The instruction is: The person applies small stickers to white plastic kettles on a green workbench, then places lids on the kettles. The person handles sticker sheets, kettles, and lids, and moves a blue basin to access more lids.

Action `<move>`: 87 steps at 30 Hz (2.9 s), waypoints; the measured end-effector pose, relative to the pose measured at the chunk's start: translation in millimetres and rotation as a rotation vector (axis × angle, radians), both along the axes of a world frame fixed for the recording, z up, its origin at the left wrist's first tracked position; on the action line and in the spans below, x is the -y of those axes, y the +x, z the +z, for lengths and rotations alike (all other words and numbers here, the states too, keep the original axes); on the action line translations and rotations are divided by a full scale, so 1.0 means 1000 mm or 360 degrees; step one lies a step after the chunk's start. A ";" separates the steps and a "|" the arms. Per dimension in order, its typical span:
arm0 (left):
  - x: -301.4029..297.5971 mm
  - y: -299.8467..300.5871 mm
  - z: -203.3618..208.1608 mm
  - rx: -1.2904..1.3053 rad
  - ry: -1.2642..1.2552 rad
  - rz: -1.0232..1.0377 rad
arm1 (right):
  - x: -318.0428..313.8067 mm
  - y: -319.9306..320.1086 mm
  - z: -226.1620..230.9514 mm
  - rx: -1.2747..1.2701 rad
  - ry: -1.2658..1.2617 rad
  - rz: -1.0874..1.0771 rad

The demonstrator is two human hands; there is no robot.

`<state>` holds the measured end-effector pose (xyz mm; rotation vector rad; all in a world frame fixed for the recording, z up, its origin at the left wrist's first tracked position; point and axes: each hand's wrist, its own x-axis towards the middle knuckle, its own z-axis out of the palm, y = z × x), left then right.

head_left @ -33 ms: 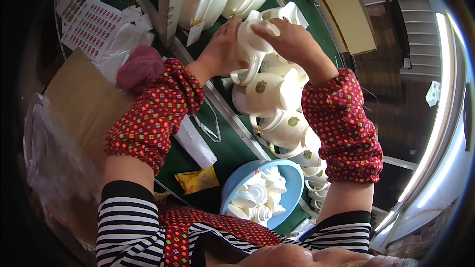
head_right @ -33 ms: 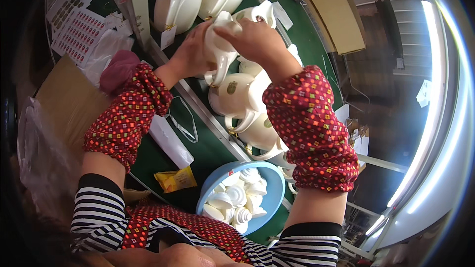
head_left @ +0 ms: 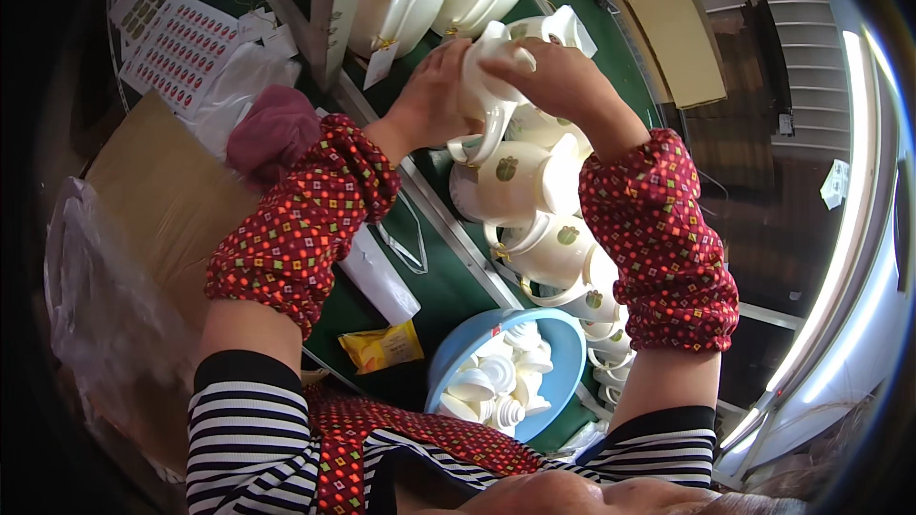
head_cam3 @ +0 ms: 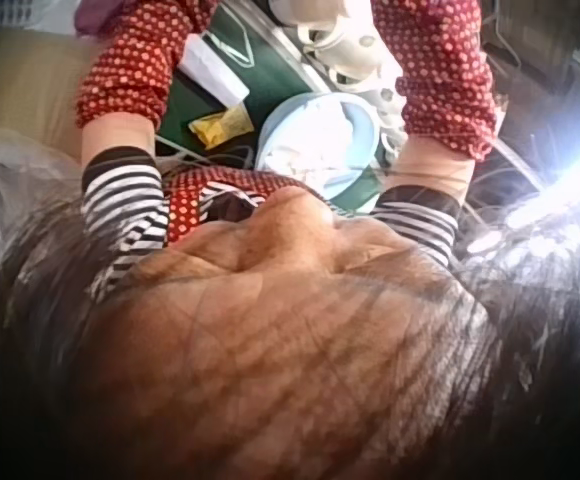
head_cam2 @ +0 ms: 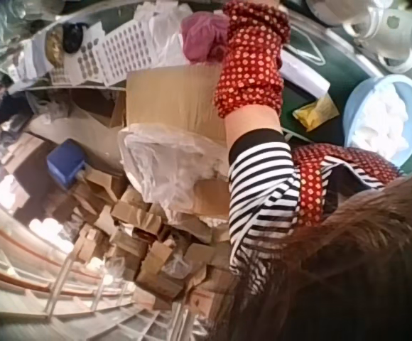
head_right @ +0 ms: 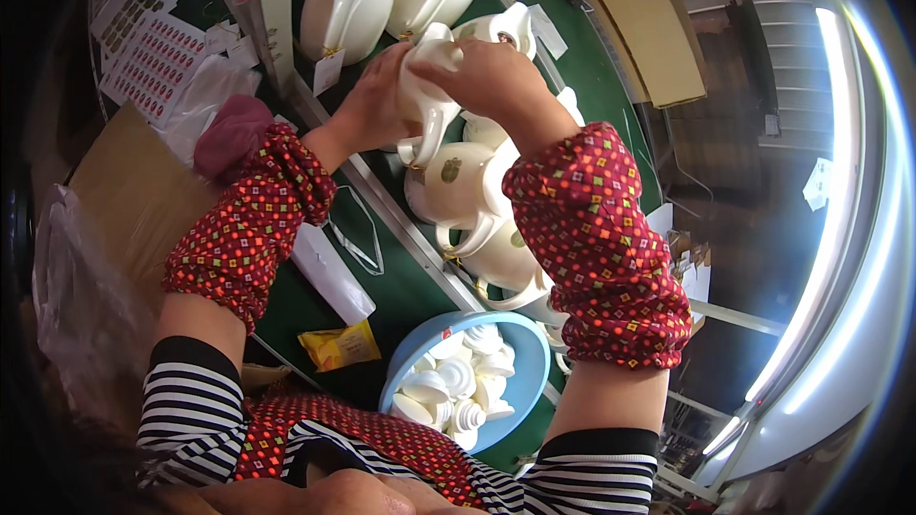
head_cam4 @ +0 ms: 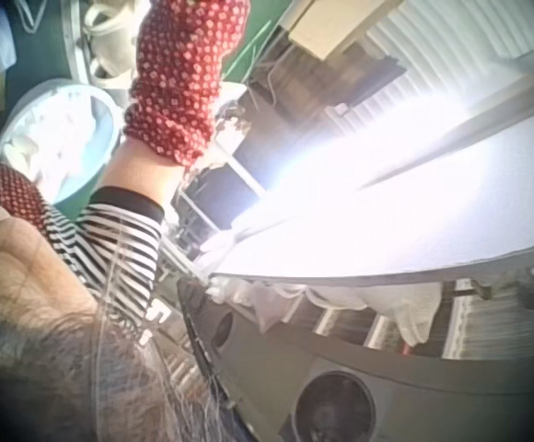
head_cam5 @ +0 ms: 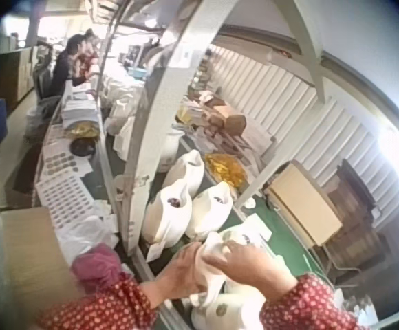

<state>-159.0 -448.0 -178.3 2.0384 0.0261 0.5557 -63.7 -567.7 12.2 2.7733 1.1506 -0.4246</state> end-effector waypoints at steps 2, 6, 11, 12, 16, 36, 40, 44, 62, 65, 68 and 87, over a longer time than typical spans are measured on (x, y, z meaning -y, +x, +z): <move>0.001 -0.002 0.001 0.0010 -0.0031 0.0028 | -0.009 -0.001 -0.006 -0.0091 0.0023 0.0033; 0.003 -0.005 0.001 0.0025 0.0025 0.0108 | 0.000 0.009 -0.008 -0.0132 0.0161 0.0528; 0.004 -0.005 0.000 -0.0019 0.0008 0.0132 | -0.005 0.007 0.003 -0.0063 -0.0076 0.0630; 0.004 -0.005 -0.001 -0.0013 0.0017 0.0139 | -0.013 0.003 0.011 -0.0078 -0.0258 0.0389; 0.004 -0.006 0.001 0.0034 -0.0038 0.0120 | -0.008 -0.003 -0.001 0.0372 0.0232 0.0672; 0.005 -0.008 0.003 -0.0026 -0.0045 0.0076 | 0.010 0.015 -0.006 -0.0022 -0.0026 0.0659; 0.007 -0.007 0.002 -0.0022 -0.0061 0.0057 | 0.009 0.022 -0.003 -0.0023 -0.0082 0.0721; 0.011 -0.002 -0.002 0.0027 -0.0085 0.0040 | 0.005 0.019 -0.013 0.0088 -0.0185 0.0484; 0.060 -0.103 0.018 0.0210 0.0303 0.0279 | 0.087 -0.108 -0.005 0.0100 0.0231 -0.0035; 0.130 -0.208 0.086 -0.0133 -0.0211 -0.0719 | 0.189 -0.197 0.001 -0.0216 -0.0187 0.0046; 0.192 -0.282 0.088 -0.0578 0.0089 -0.1474 | 0.277 -0.276 -0.037 -0.0427 -0.0258 -0.0189; -0.041 -0.001 0.093 0.0002 0.0301 0.0649 | 0.229 -0.180 0.017 -0.1151 0.1386 -0.1031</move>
